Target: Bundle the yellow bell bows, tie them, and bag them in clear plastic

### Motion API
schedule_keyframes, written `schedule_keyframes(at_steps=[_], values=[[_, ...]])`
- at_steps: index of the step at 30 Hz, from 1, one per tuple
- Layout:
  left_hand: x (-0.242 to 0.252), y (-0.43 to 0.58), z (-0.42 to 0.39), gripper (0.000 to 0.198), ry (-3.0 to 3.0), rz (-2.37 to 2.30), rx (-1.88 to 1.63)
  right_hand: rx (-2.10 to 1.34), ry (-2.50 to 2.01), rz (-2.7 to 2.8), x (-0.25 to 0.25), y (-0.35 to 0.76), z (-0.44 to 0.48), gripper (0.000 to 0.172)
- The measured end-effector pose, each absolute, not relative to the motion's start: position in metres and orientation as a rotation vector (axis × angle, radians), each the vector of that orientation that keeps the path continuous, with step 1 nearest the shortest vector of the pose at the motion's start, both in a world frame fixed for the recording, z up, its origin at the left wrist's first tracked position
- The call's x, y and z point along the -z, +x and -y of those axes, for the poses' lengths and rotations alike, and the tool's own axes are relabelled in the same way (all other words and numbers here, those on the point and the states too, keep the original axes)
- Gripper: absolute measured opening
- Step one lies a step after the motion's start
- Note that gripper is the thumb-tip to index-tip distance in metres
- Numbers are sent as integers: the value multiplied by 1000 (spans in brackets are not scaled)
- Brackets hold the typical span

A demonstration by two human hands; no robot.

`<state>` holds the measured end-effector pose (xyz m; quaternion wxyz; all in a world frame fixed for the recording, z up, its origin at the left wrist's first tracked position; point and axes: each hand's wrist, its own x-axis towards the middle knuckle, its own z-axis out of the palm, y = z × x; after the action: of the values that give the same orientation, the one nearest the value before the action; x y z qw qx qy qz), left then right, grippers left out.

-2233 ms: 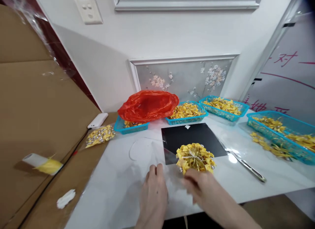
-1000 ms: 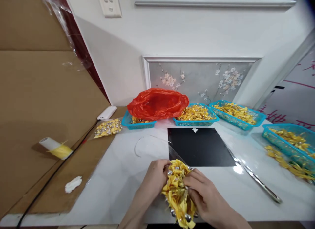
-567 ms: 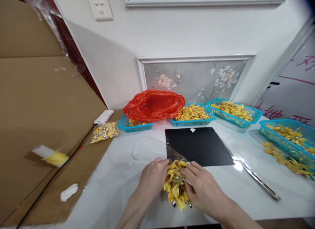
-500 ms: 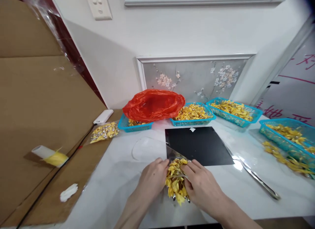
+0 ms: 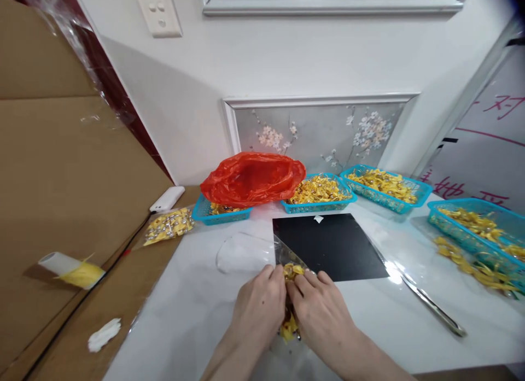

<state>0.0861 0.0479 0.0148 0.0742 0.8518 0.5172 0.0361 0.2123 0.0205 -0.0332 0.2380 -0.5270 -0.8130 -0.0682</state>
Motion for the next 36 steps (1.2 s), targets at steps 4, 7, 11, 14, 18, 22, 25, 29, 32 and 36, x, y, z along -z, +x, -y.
schedule_keyframes(at_steps=[4,7,11,14,18,22,25,29,32,36], values=[[-16,90,-43,46,2555,-1571,-81,92,-1418,2135,37,215,-24,21],[-10,88,-41,49,2527,-1594,-110,-10,-1438,1950,43,217,-27,30],[0,82,-42,49,2489,-1616,-170,-96,-1442,1712,52,216,-28,31],[5,80,-44,50,2502,-1601,-182,-123,-1398,1634,56,210,-28,23],[5,80,-46,51,2559,-1569,-189,-100,-1223,1708,54,207,-28,16],[-4,85,-50,51,2662,-1504,-249,-103,-1125,1762,51,214,-31,22],[-11,93,-47,48,2749,-1400,-333,-128,-1154,1683,51,221,-33,39],[-10,88,-27,41,2836,-1245,-542,-122,-1174,1548,47,231,-31,34],[-2,69,-11,56,2531,-1221,-1390,-109,-1194,1477,35,240,-26,25],[4,64,-18,82,1210,-1222,-1659,-80,-1159,1434,16,244,-19,23]])
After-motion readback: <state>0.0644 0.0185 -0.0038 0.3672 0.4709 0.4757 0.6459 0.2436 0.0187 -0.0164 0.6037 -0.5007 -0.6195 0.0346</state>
